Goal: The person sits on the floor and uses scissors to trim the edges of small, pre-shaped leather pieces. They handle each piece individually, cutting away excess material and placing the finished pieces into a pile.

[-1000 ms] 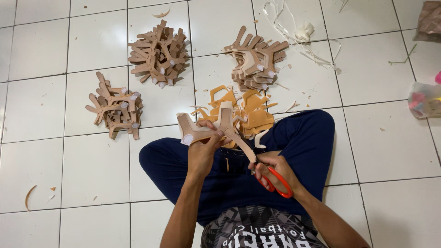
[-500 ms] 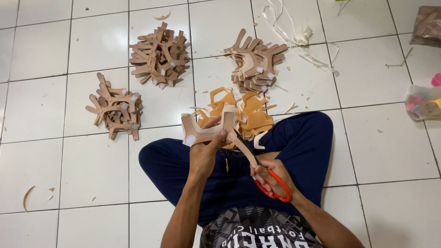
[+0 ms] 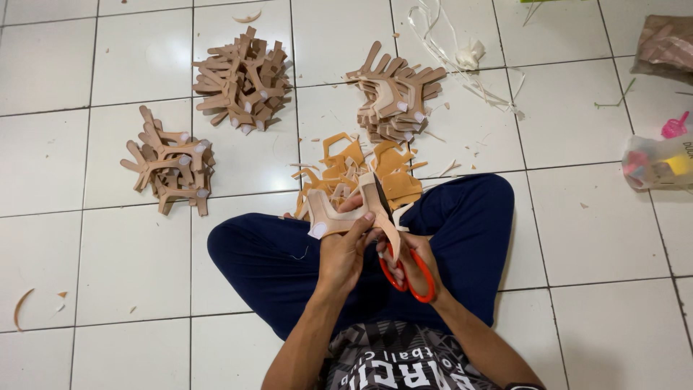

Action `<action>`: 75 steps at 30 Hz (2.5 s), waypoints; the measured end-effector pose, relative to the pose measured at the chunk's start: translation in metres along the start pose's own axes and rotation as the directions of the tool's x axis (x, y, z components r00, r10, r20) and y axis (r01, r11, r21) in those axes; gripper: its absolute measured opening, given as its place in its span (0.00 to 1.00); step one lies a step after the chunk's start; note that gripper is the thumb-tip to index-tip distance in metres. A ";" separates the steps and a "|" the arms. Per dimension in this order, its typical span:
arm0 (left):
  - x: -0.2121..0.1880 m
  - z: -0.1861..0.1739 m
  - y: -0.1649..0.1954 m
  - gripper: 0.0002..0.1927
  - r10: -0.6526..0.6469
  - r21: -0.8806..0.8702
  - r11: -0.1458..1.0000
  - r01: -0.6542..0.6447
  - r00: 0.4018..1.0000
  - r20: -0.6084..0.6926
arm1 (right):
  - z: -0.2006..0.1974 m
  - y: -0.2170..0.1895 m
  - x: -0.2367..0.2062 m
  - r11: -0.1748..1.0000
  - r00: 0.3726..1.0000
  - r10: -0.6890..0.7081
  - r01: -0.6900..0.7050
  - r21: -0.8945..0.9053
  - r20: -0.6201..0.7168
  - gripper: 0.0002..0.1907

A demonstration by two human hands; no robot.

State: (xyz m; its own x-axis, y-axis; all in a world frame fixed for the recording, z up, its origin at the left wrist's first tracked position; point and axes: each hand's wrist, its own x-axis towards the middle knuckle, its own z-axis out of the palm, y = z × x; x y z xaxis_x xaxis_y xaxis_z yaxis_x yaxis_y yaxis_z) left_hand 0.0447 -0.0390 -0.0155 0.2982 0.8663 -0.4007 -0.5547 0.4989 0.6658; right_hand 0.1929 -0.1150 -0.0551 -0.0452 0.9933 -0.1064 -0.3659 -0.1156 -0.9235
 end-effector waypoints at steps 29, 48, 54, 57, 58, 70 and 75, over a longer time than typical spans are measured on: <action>0.030 -0.026 0.085 0.18 0.011 0.846 0.501 -0.185 0.978 0.207 | -0.023 -0.009 -0.008 0.984 0.993 0.089 -0.101 -0.150 -0.081 0.28; 0.015 0.000 0.122 0.26 -0.174 0.952 0.144 -0.272 0.940 0.295 | -0.016 -0.030 -0.010 0.884 0.973 0.156 -0.062 -0.462 0.167 0.32; 0.016 -0.003 0.119 0.27 -0.202 0.963 0.154 -0.221 0.947 0.250 | -0.017 -0.024 -0.015 0.887 0.976 0.183 -0.113 -0.448 0.117 0.30; 0.015 -0.001 0.120 0.26 -0.198 0.954 0.180 -0.239 0.942 0.273 | -0.016 -0.022 -0.016 0.904 0.978 0.174 -0.112 -0.413 0.114 0.29; 0.014 -0.001 0.121 0.25 -0.200 0.954 0.160 -0.254 0.938 0.284 | -0.016 -0.022 -0.016 0.905 0.980 0.166 -0.107 -0.411 0.113 0.29; 0.016 -0.021 0.111 0.25 -0.117 0.846 0.448 -0.290 0.919 0.377 | -0.017 -0.015 -0.018 0.881 0.975 0.203 -0.140 -0.451 0.093 0.30; 0.013 -0.022 0.109 0.27 -0.083 0.809 0.534 -0.246 0.937 0.340 | -0.018 -0.022 -0.017 0.926 0.964 0.172 -0.088 -0.367 0.204 0.33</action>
State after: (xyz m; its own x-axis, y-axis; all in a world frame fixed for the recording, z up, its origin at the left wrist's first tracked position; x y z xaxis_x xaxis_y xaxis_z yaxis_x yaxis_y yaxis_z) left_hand -0.0289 0.0265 0.0379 0.5893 0.7784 -0.2164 0.2583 0.0722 0.9634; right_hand 0.2182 -0.1290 -0.0397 -0.2961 0.9368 -0.1864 0.0066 -0.1931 -0.9812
